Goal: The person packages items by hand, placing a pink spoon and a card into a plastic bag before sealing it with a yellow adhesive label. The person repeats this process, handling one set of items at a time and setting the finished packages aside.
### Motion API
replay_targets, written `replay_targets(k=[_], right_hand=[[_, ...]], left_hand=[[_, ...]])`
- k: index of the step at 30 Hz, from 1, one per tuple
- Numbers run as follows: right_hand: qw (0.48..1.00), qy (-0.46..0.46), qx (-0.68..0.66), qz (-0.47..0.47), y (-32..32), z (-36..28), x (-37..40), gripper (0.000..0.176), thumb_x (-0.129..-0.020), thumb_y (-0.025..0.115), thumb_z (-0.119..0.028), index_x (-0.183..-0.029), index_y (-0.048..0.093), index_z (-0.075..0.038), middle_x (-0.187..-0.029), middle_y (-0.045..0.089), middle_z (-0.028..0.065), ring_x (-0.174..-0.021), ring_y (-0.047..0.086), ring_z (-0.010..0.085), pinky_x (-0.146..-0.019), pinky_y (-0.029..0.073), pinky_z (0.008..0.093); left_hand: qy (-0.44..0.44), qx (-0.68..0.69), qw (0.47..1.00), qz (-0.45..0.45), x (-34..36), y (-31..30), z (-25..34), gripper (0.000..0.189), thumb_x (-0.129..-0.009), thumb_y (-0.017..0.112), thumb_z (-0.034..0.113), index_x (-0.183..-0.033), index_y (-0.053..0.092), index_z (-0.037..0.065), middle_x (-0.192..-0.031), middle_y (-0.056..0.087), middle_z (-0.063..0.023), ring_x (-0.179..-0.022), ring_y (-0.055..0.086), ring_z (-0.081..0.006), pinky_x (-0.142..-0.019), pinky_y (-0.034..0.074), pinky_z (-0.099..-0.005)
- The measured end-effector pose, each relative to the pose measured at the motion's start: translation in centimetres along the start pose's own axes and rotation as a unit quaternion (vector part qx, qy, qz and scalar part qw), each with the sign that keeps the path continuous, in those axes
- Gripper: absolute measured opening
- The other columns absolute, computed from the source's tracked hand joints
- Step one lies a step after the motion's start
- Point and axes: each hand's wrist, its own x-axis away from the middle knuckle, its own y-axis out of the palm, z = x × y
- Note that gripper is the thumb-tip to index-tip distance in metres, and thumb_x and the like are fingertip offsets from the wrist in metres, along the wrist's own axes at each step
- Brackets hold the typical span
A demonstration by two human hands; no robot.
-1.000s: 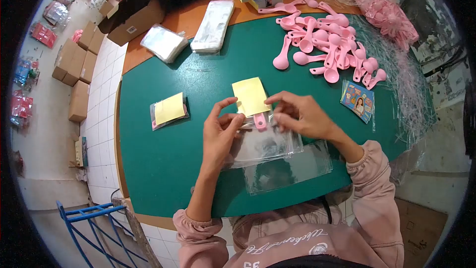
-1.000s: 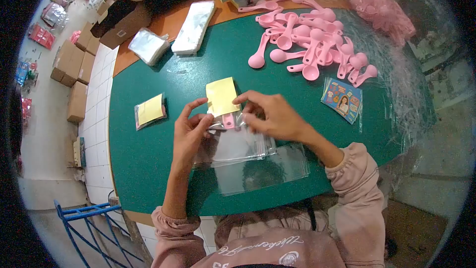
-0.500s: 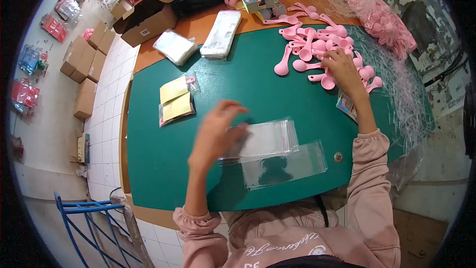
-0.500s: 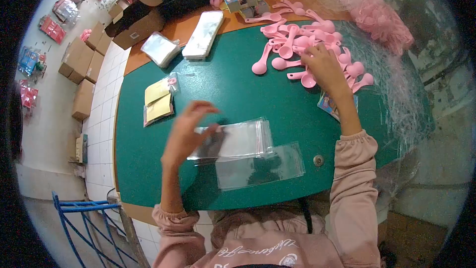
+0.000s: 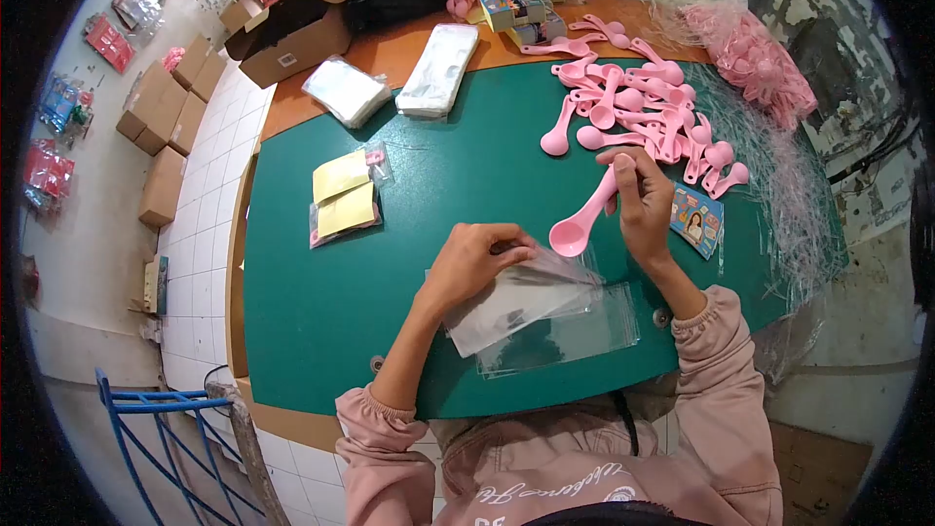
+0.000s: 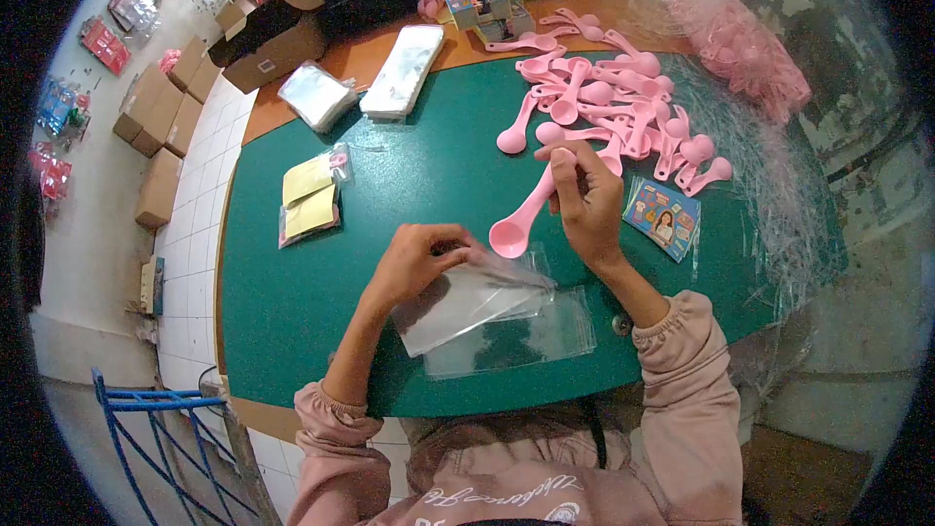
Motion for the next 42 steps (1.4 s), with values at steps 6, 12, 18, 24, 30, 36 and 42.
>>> replay_targets(k=[6, 12, 18, 24, 30, 36, 42], right_hand=[[0.995, -0.001, 0.087, -0.041, 0.0, 0.8, -0.1, 0.018, -0.09, 0.048, -0.017, -0.088, 0.059, -0.003, -0.057, 0.049, -0.0015, -0.049, 0.045, 0.0038, -0.043, 0.034, 0.0189], [0.988, -0.064, 0.127, 0.061, -0.3, 0.7, -0.7, 0.017, -0.09, 0.049, -0.015, -0.089, 0.058, -0.001, -0.062, 0.054, 0.0013, -0.052, 0.051, 0.0053, -0.046, 0.039, 0.0196], [0.997, -0.051, -0.001, 0.06, -0.3, 0.1, -0.2, 0.012, -0.088, 0.05, -0.01, -0.091, 0.055, 0.0, -0.065, 0.057, 0.0039, -0.055, 0.056, 0.008, -0.049, 0.045, 0.02], [0.998, -0.042, 0.005, 0.044, 0.4, -0.2, 0.5, 0.011, -0.088, 0.051, -0.009, -0.094, 0.051, 0.001, -0.067, 0.059, 0.0057, -0.056, 0.058, 0.0093, -0.05, 0.047, 0.0212], [0.998, -0.042, 0.005, 0.037, 0.4, -0.2, 0.8, 0.011, -0.087, 0.052, -0.009, -0.092, 0.048, 0.001, -0.068, 0.059, 0.0072, -0.057, 0.059, 0.0105, -0.05, 0.047, 0.0216], [1.0, 0.02, 0.015, -0.015, 0.7, -0.4, 1.0, 0.018, -0.085, 0.056, -0.009, -0.094, 0.043, -0.001, -0.068, 0.06, 0.0075, -0.057, 0.059, 0.0102, -0.049, 0.046, 0.0213], [0.993, 0.066, -0.04, -0.092, 1.4, 0.0, 1.5, 0.021, -0.084, 0.058, -0.009, -0.089, 0.039, -0.003, -0.067, 0.06, 0.0071, -0.058, 0.057, 0.0082, -0.05, 0.046, 0.0209]], left_hand=[[0.08, -0.027, 0.994, 0.062, 0.1, 0.3, 0.0, 0.029, -0.079, 0.061, 0.01, -0.108, 0.057, 0.005, -0.083, 0.065, -0.0099, -0.072, 0.062, -0.0169, -0.069, 0.048, -0.0271], [-0.014, 0.2, 0.98, -0.003, -0.1, -0.2, -0.8, 0.021, -0.083, 0.059, 0.011, -0.098, 0.051, -0.001, -0.089, 0.065, -0.0111, -0.08, 0.062, -0.0143, -0.072, 0.049, -0.0265], [-0.045, 0.326, 0.943, -0.039, 0.0, 0.0, 0.2, 0.021, -0.083, 0.06, 0.009, -0.097, 0.046, 0.001, -0.09, 0.064, -0.0156, -0.082, 0.063, -0.0159, -0.071, 0.049, -0.026], [-0.081, 0.317, 0.945, -0.012, -0.1, 0.1, 0.4, 0.024, -0.081, 0.062, 0.007, -0.099, 0.047, 0.001, -0.083, 0.066, -0.0133, -0.078, 0.063, -0.0144, -0.067, 0.048, -0.0233], [-0.088, 0.288, 0.954, -0.008, -0.1, -0.1, 0.5, 0.033, -0.081, 0.063, 0.013, -0.107, 0.05, -0.001, -0.082, 0.066, -0.0114, -0.073, 0.061, -0.0112, -0.066, 0.047, -0.0224], [-0.079, 0.309, 0.947, -0.029, -0.2, 0.3, -0.2, 0.041, -0.083, 0.061, 0.014, -0.118, 0.047, -0.001, -0.086, 0.065, -0.0073, -0.075, 0.059, -0.0089, -0.068, 0.046, -0.0209], [-0.087, 0.247, 0.963, -0.064, 0.1, 0.1, 0.0, 0.033, -0.09, 0.05, 0.023, -0.112, 0.054, -0.002, -0.087, 0.064, -0.0059, -0.077, 0.057, -0.0079, -0.07, 0.046, -0.0204]])
